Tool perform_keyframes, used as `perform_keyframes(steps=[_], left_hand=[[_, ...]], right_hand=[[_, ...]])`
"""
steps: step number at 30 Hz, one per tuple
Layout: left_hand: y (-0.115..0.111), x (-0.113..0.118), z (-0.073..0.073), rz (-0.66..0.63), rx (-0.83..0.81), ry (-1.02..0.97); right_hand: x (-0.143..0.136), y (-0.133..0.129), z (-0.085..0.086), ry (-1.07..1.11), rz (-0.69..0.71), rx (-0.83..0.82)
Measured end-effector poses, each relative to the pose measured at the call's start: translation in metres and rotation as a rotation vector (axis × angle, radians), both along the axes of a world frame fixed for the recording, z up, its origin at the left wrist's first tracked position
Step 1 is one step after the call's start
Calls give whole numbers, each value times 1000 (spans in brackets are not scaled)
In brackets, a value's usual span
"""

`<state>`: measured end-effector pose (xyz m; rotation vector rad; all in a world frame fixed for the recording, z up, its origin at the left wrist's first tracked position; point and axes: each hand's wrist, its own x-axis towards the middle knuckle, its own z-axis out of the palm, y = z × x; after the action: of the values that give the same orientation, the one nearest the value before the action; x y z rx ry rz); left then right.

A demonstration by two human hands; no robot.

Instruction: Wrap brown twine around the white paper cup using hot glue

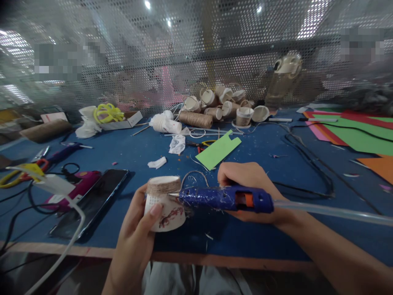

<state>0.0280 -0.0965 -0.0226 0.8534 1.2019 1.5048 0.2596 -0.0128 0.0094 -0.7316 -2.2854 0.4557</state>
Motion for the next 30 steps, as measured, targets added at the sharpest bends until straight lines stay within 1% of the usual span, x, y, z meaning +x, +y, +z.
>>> perform_keyframes(steps=[3,7,14,18,23,27,30], left_hand=[[0,-2,1,3,-21,-19],[0,-4,0,-12,-3,-55],[1,-5,1,-53,-10,-183],[1,-6,2,-83,1,-199],[1,-8,1,-91,-3,-228],[1,-10,-2,-123,6,-209],[1,-10,0,-120,-17,-189]], right_hand=[[1,0,0,-1,-7,-15],[1,0,-1,-6,-17,-17],[-1,2,0,-7,-14,-7],[-1,1,1,-11,-22,-11],[0,1,0,-33,-37,-15],[2,3,-2,-57,-52,-21],[3,4,-2,-65,-62,-39]])
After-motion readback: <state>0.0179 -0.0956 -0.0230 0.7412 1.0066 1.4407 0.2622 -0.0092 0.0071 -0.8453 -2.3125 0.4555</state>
